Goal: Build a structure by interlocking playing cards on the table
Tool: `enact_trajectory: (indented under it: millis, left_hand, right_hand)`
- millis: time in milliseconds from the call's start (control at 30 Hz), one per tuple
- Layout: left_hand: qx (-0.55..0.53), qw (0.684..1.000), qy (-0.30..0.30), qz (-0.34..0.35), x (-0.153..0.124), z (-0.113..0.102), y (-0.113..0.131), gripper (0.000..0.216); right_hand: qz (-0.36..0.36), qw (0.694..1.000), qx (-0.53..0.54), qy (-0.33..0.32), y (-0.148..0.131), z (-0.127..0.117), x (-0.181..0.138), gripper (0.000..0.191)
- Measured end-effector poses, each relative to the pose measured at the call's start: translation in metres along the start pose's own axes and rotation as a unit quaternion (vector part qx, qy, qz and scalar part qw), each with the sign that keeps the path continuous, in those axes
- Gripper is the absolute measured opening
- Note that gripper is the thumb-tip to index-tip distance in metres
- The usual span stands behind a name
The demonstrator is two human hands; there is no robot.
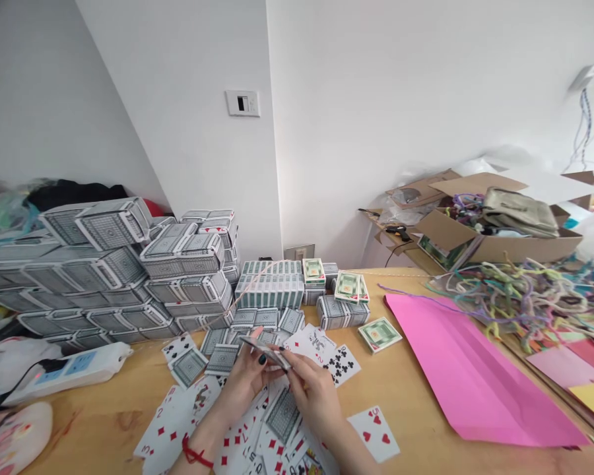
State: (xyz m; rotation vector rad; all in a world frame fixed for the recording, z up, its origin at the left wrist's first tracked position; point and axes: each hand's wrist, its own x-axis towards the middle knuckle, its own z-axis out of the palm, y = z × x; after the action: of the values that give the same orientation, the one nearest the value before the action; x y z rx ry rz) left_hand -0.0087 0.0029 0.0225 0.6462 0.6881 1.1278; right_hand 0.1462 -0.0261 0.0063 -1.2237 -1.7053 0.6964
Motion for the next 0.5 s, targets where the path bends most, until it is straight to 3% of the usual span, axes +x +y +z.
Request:
enact_trajectory:
  millis: [100,233,367,500]
  left_hand:
    - [-0.011,1.000,0.014,-0.005,-0.002,0.000,0.001,0.071]
    - [-0.044,0.999,0.017,0.009,0.003,-0.005,0.003,0.074]
    - [-0.064,0.996,0.057,0.037,0.008,-0.011,0.004,0.071]
    - [-0.062,0.995,0.074,0.037,0.009,-0.014,0.005,0.062]
  right_hand:
    - [-0.019,0.999,-0.031,-0.026,0.000,0.000,0.001,0.035]
    - [0.081,0.993,-0.069,-0.053,-0.006,-0.005,0.005,0.051]
    - [0.134,0.963,-0.162,-0.170,-0.026,-0.012,0.007,0.066]
    - [0.174,0.932,-0.232,-0.218,-0.039,-0.009,0.005,0.087]
